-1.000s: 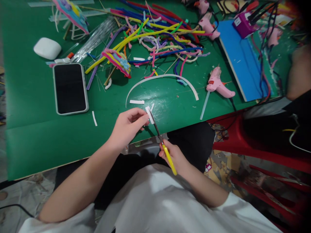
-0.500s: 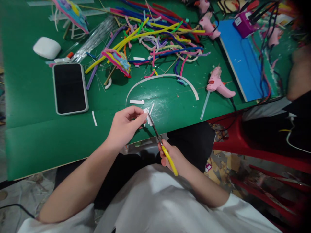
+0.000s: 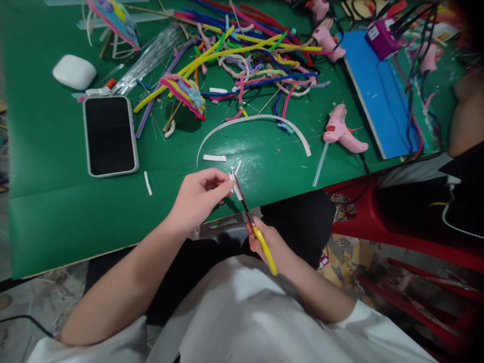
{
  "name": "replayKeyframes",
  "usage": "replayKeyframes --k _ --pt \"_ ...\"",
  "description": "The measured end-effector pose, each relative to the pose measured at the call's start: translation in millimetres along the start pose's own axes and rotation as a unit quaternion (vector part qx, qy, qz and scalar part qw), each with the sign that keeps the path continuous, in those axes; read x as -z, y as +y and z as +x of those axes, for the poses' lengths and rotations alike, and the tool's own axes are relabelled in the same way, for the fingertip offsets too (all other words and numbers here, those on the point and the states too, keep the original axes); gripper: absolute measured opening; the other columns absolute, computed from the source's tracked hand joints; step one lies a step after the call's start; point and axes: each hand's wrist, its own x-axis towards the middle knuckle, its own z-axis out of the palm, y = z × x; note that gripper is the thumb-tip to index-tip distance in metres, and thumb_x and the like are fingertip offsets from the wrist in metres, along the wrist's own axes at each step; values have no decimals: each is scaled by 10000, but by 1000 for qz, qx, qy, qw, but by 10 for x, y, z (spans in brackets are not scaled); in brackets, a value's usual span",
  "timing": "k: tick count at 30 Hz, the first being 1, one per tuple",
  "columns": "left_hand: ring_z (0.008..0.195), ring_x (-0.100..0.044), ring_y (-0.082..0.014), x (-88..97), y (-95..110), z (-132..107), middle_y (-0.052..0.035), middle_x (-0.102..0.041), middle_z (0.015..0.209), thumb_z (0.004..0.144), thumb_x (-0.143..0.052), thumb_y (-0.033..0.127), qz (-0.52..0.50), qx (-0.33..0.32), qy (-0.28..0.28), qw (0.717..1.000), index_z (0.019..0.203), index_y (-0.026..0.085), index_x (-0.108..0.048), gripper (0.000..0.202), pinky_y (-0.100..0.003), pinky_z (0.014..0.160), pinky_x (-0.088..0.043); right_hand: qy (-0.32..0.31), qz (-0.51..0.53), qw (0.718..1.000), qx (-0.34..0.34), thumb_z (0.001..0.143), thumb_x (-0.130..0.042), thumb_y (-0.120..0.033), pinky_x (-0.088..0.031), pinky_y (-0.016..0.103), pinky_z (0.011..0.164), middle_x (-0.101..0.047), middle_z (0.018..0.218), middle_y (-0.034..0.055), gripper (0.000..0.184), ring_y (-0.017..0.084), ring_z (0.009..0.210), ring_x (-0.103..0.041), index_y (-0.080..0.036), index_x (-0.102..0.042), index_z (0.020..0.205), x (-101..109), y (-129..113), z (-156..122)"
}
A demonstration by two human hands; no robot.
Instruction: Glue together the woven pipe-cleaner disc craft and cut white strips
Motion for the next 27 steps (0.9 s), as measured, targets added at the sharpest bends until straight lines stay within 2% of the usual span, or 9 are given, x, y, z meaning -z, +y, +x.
replayKeyframes --k 5,12,22,27 --pt "587 -567 -98 5 -6 4 -2 -623 626 720 -691 316 0 -1 -7 1000 702 160 -635 167 -188 513 -444 6 0 1000 12 799 -549 -435 -399 261 525 -631 681 -2 213 158 598 -592 -237 -470 817 17 -113 -38" --pt "592 -572 -104 -2 -12 20 -3 -621 625 713 -691 302 -2 8 -5 1000 697 159 -635 154 -190 513 -444 4 -27 1000 10 805 -507 -395 -361 234 518 -618 679 -3 202 117 554 -545 -215 -419 771 42 -254 -47" --pt "595 -580 -101 1 -20 42 4 -621 623 713 -692 301 2 12 -9 1000 698 164 -635 149 -185 507 -445 19 13 1000 -6 793 -523 -353 -310 211 448 -577 644 -16 167 103 510 -506 -220 -432 751 6 -178 -36" --pt "592 -575 -100 -1 -30 47 4 -615 617 717 -688 306 2 15 -13 1000 700 165 -635 152 -186 507 -439 12 38 999 -16 790 -536 -391 -307 211 438 -536 598 -31 204 99 481 -478 -222 -431 741 8 -163 -28"
